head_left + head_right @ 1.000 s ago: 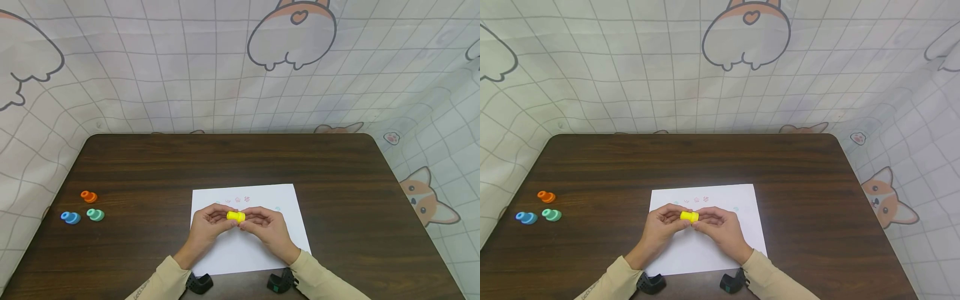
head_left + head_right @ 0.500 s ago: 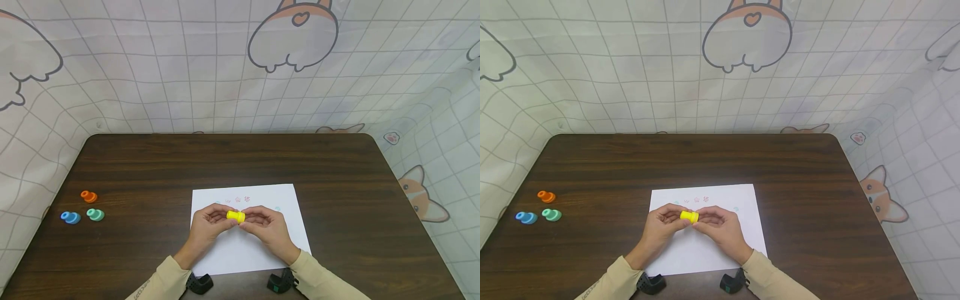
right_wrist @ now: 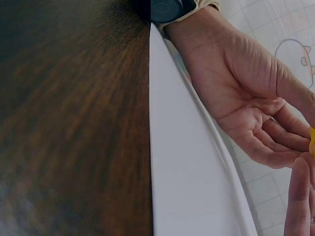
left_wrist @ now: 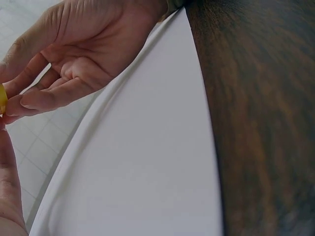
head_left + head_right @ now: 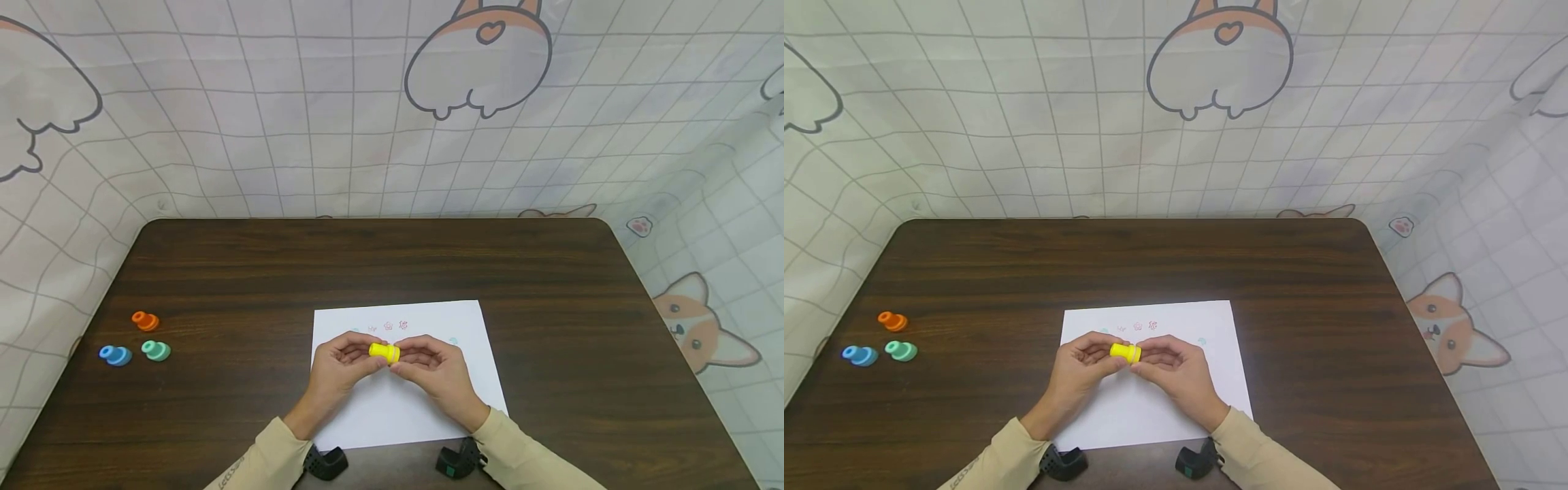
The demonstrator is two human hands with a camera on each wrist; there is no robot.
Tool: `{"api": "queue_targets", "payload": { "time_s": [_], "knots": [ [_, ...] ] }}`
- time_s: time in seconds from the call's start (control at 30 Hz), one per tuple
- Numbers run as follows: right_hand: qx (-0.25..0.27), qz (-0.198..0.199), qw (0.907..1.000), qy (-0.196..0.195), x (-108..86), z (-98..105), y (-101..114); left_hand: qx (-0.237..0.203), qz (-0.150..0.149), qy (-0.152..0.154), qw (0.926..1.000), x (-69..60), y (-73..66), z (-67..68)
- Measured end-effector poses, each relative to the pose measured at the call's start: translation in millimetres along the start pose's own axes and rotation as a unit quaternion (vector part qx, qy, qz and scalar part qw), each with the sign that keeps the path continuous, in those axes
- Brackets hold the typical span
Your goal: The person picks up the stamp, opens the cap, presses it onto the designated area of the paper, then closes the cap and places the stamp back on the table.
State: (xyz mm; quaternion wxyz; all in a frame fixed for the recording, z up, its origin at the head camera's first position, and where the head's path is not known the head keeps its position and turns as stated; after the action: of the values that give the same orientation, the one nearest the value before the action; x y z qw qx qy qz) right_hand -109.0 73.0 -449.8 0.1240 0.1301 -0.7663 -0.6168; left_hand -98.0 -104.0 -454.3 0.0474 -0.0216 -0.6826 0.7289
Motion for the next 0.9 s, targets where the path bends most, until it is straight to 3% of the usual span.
{"api": "queue_targets", "payload": {
  "time_s": [0.57,0.9],
  "knots": [
    [0.004,0.018,0.9998,-0.007,-9.3,-5,-8,0.008,0.002,-0.003,1.0000,-8.2,7.7,3.8],
    [0.001,0.012,0.9999,-0.009,-17.1,-4,-6,0.008,0.032,-0.014,0.9994,-16.6,6.5,0.0]
  ]
}}
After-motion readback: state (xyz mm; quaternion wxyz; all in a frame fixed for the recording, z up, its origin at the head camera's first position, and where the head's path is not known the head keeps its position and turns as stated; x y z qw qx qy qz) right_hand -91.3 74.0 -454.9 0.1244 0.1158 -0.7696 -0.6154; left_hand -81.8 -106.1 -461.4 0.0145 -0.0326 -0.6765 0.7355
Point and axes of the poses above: each hand's wrist, its own x-axis towards the middle knuckle, its own z-axis out of the back of the hand, y = z × x, the point moved 7 cm from there along x, towards the middle knuckle, and after that the axes turned 12 degrees about x, right-handed, at the moved point
